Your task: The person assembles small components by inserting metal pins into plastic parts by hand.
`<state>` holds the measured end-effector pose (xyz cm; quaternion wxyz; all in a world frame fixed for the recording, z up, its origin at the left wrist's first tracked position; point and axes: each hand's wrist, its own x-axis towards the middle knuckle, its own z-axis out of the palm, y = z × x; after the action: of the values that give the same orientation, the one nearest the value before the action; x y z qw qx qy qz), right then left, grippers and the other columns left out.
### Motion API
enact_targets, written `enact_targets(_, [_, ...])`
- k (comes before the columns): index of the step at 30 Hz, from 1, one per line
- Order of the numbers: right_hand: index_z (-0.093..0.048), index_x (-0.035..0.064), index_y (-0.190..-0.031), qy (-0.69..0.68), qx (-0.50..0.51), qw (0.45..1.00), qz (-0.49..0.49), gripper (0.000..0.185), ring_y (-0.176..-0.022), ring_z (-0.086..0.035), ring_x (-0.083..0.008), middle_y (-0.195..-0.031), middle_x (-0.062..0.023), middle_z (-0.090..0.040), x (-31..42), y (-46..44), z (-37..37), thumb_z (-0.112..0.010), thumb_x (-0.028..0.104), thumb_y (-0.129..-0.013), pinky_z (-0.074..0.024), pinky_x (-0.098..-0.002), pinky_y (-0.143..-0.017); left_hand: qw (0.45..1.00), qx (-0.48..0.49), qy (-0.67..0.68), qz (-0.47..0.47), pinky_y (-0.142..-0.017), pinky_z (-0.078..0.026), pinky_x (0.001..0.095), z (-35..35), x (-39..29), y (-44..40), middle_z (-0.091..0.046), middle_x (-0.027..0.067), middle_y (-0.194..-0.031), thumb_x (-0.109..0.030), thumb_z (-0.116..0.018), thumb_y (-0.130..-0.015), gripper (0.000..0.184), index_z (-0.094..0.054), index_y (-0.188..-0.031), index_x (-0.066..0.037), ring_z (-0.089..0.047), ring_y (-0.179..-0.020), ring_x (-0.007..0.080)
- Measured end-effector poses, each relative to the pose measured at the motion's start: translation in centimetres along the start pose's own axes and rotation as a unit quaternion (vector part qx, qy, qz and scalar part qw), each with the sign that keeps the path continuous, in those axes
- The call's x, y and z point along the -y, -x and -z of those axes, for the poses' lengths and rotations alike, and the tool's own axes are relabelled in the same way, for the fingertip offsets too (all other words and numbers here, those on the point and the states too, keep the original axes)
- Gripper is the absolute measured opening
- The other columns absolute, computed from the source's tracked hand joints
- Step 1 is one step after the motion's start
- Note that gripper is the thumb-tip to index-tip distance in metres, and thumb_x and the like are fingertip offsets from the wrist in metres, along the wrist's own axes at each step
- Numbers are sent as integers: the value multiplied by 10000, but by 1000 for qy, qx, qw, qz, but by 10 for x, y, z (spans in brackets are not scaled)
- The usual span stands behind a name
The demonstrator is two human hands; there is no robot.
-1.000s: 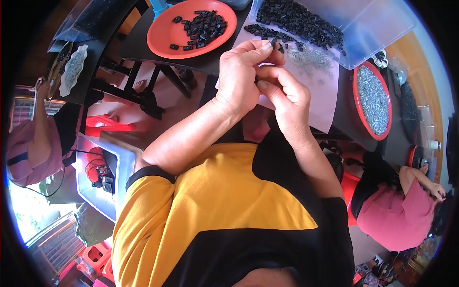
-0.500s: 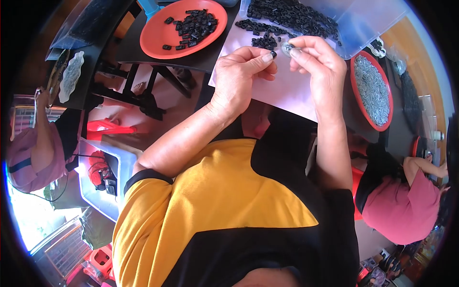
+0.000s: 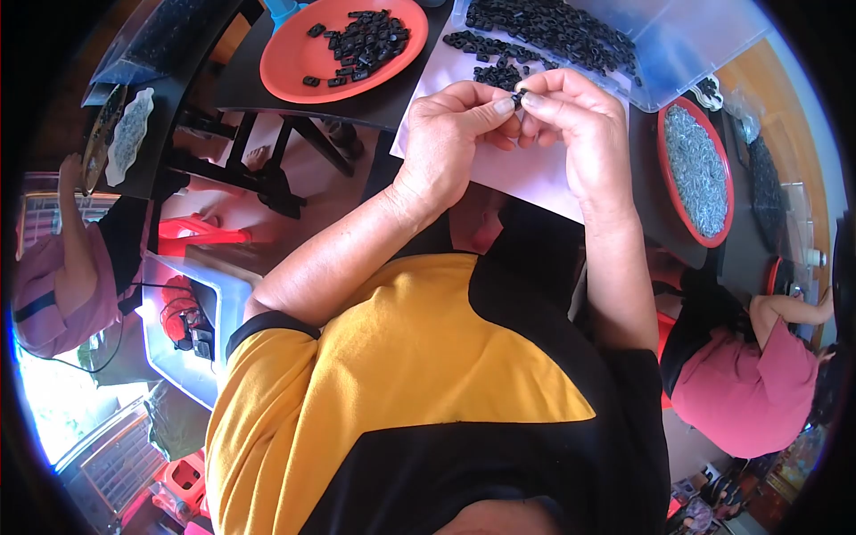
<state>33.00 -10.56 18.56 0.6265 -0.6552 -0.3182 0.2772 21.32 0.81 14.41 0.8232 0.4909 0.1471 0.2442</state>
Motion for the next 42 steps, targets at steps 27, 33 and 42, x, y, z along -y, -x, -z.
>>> enact_targets(27, [-685, 34, -960, 270, -19, 897, 348, 279, -784, -728, -244, -880, -116, -734, 7, 3, -6, -531, -138, -804, -563, -318, -681, 999, -16, -32, -17, -679, -509, 251, -6, 2, 3, -682, 74, -787, -53, -655, -930, 89, -675, -948, 32, -621, -703, 128])
enact_targets(33, [-658, 72, -897, 317, -29, 875, 364, 281, -706, -695, -262, -795, -87, -706, 7, 3, -8, -551, -140, -748, -541, -350, -624, 999, -17, -42, -22, -640, -511, 244, -8, 2, 3, -672, 64, -767, -34, -662, -918, 70, -675, -929, 34, -608, -679, 113])
enact_targets(42, [-570, 129, -815, 465, -7, 726, 506, 229, -697, -615, -234, -716, -18, -589, 7, -5, -6, -677, 1, -657, -457, -360, -629, 997, -22, -59, -46, -599, -503, 232, -10, 6, 3, -661, 53, -752, -26, -664, -905, 65, -671, -903, 39, -589, -640, 94])
